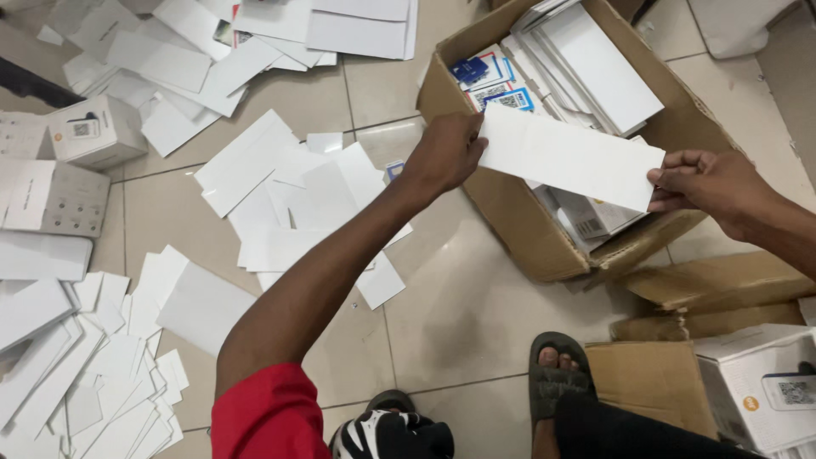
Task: The person sits on a tiled floor surrounded by scattered white paper sheets and small blue cards. They repeatedly gather stacks of paper from the floor, fold them, and place them into a cardboard box. The person also handles small blue cards, folding them and placing them into the box alongside the paper.
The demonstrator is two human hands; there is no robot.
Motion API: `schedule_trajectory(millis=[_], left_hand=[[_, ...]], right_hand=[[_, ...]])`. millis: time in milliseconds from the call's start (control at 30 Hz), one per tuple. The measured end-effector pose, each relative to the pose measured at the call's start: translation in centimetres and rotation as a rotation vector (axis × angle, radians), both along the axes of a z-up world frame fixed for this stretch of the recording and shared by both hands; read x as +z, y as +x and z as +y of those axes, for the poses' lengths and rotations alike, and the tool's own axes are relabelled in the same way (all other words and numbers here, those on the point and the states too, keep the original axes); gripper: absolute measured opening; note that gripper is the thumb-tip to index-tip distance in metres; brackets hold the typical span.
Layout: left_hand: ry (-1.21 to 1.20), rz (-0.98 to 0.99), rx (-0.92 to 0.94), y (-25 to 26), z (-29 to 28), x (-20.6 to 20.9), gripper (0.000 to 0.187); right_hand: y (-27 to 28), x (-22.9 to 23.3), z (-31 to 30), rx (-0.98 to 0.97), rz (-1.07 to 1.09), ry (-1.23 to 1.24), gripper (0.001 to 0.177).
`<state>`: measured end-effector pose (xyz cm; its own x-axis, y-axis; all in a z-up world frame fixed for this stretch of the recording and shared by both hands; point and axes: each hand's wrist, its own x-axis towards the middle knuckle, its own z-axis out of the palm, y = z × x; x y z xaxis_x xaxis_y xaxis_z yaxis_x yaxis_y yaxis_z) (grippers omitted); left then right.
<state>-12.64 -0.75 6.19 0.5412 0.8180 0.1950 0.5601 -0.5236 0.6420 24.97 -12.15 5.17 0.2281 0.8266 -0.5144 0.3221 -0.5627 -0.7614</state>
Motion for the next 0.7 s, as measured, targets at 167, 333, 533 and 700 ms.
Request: schedule_trajectory(millis=[167,333,533,700], left_hand=[[0.066,-0.056,0.069,11.6,9.8,-4.7,0.021],[-0.159,-0.262,0.319,19.4,14.9,-12.8,0.067],[-0.283,-0.490,0.319,23.6,9.8,-17.5,0.105],[-0.490,-0.610,0.138,24.9,10.6,-14.8,0.112]], right_hand=[[4.4,-4.0,2.4,-0.230,0.133,-0.051,0.029],[5.0,-7.2,5.2,-0.386,0.332,0.074,0.043],[3.8,-8.5,5.7,-0.354,0.400,0.231,0.066],[2.2,-7.9,6.1,-0.185,0.360,0.306,0.076]])
